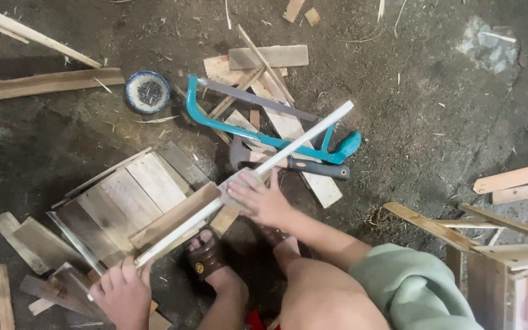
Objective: Sanding wooden planks by hand using sandpaper in a workshop environment.
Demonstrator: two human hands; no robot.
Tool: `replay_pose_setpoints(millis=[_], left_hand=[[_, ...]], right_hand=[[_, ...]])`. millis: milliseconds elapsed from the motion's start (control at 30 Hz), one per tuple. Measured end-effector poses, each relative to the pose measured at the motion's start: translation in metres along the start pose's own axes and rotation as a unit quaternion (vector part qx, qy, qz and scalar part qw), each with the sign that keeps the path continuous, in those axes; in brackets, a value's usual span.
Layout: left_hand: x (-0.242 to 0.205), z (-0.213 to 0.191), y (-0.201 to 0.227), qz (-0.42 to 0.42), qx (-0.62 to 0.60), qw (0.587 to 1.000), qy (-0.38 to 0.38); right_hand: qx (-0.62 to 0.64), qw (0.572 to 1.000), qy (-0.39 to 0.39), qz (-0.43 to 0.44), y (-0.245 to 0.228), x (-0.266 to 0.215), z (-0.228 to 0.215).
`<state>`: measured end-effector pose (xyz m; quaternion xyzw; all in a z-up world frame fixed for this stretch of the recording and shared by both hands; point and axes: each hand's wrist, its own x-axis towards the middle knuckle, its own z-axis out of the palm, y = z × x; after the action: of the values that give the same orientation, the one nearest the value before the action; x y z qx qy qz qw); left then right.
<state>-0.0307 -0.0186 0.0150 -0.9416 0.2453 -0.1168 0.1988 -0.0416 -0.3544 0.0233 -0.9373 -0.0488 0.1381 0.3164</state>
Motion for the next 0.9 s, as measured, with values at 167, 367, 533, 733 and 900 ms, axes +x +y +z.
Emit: replay_pose_setpoints(millis=[167,367,533,733,900], left_hand=[[0.004,0.002,-0.004,0.01,0.018,0.999,-0.044],[0.007,0.001,-0.009,0.026,-0.005,0.994,-0.107],[0.004,0.001,-0.006,0.014,-0.02,0.997,-0.075],[-0.011,0.009,0.004,-0.024,-0.036,0.999,-0.001],[-0.007,-0.009,0.014,-0.04,-0.051,0.994,0.086]], right_hand=[[0.083,0.962,0.164,0.2,0.036,-0.006,-0.037],[0.09,0.933,0.15,0.315,0.006,0.009,-0.07],[-0.03,0.997,0.05,0.057,0.02,-0.003,0.036],[0.066,0.978,0.132,0.148,0.036,-0.014,-0.043],[0.002,0.92,0.198,0.337,0.124,-0.039,-0.037]])
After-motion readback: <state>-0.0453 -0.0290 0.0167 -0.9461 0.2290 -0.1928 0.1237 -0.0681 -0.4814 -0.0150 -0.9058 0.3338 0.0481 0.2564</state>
